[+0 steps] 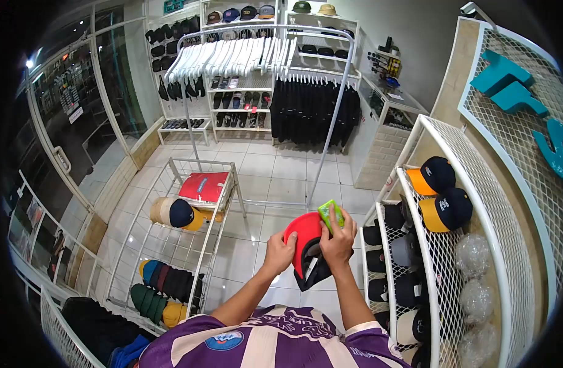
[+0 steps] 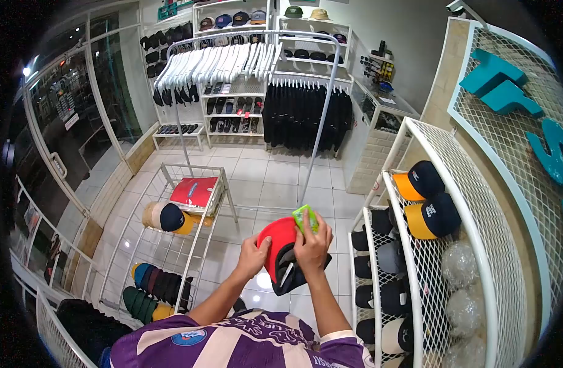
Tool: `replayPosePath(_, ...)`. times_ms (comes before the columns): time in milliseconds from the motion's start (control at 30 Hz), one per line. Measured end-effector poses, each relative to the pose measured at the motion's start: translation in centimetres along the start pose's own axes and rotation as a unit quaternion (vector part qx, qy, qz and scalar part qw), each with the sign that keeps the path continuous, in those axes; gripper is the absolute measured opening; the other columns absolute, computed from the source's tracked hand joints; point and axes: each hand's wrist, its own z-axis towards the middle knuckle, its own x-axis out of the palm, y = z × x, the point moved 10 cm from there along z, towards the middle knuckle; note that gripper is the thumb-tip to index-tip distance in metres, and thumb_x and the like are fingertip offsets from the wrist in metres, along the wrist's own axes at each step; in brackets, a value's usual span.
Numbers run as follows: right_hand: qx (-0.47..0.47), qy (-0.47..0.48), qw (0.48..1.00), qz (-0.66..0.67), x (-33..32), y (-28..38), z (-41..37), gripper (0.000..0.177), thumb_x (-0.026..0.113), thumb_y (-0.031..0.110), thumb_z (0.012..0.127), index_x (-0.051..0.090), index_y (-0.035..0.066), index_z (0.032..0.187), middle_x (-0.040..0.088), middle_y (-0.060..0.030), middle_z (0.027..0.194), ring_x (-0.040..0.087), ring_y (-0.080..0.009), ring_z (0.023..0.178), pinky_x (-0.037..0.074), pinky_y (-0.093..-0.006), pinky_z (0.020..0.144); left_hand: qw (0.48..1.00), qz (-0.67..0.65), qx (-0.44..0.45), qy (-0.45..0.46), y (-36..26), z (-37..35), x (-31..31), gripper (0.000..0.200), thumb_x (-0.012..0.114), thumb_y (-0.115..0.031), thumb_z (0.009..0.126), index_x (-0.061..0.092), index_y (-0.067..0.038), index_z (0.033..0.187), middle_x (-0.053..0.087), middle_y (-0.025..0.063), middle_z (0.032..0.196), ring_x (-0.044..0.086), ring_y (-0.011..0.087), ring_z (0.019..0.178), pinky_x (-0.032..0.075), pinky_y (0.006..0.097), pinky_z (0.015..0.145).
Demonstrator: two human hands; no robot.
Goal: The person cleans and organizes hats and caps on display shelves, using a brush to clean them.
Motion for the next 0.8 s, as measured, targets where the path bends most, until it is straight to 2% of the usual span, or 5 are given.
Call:
replayPosePath(100, -0.087, 0.068, 0.992, 0.054, 0.6, 3.4, -1.5, 0.057, 0.073, 0.013, 0.083, 0.063, 0.015, 0.14, 0.058, -0.0188, 0.135, 0.054, -0.0376, 0.12, 0.042, -0.0482, 0.101, 0.999, -0.004, -0.027, 0.025, 0.7, 0.2, 0.3, 0.03, 0.059, -0.021, 0.1, 0.07, 0.005, 0.108, 0.073, 0.0221, 0.087, 0.071, 0.0268, 0.079, 0.054, 0.039, 0.074)
replayPosePath(267, 0.085, -0.044, 0.995, 0.016, -0.8, -2.8, -0.7, 0.058, 0.073, 0.008, 0.082, 0.063, 0.013, 0.139, 0.058, -0.0198, 0.134, 0.055, -0.0388, 0.117, 0.043, -0.0485, 0.099, 0.999, 0.017, -0.001, 0.028, -0.4, -0.8, 0.4, 0.031, 0.059, -0.023, 0.1, 0.07, 0.004, 0.11, 0.073, 0.0243, 0.089, 0.071, 0.0321, 0.08, 0.054, 0.0406, 0.074)
replayPosePath(333, 0.03, -0.005, 0.999, 0.01, -0.7, -0.3, -1.7, 0.058, 0.073, 0.009, 0.083, 0.063, 0.012, 0.139, 0.058, -0.0201, 0.134, 0.055, -0.039, 0.117, 0.043, -0.0484, 0.099, 0.999, 0.039, -0.008, 0.024, 0.2, -0.8, 0.5, 0.033, 0.06, -0.025, 0.099, 0.07, 0.004, 0.109, 0.073, 0.0259, 0.091, 0.072, 0.036, 0.081, 0.054, 0.0416, 0.075)
replayPosePath(400, -0.08, 0.065, 0.993, 0.056, 0.0, 3.1, -2.8, 0.057, 0.072, 0.01, 0.084, 0.061, 0.01, 0.141, 0.057, -0.0213, 0.134, 0.055, -0.0394, 0.117, 0.042, -0.0489, 0.1, 0.998, 0.031, -0.02, 0.048, 0.6, -0.5, 1.0, 0.032, 0.059, -0.025, 0.1, 0.07, 0.004, 0.108, 0.073, 0.0246, 0.088, 0.072, 0.0312, 0.081, 0.054, 0.0415, 0.074)
replayPosePath(800, 0.079, 0.003, 0.997, -0.009, -0.7, -2.8, -3.3, 0.057, 0.073, 0.009, 0.084, 0.062, 0.011, 0.14, 0.06, -0.0213, 0.131, 0.057, -0.039, 0.117, 0.043, -0.0493, 0.099, 0.998, -0.013, -0.015, 0.059, 0.8, -1.6, 1.6, 0.03, 0.058, -0.021, 0.1, 0.07, 0.006, 0.106, 0.072, 0.0184, 0.082, 0.066, 0.0214, 0.072, 0.053, 0.0381, 0.071)
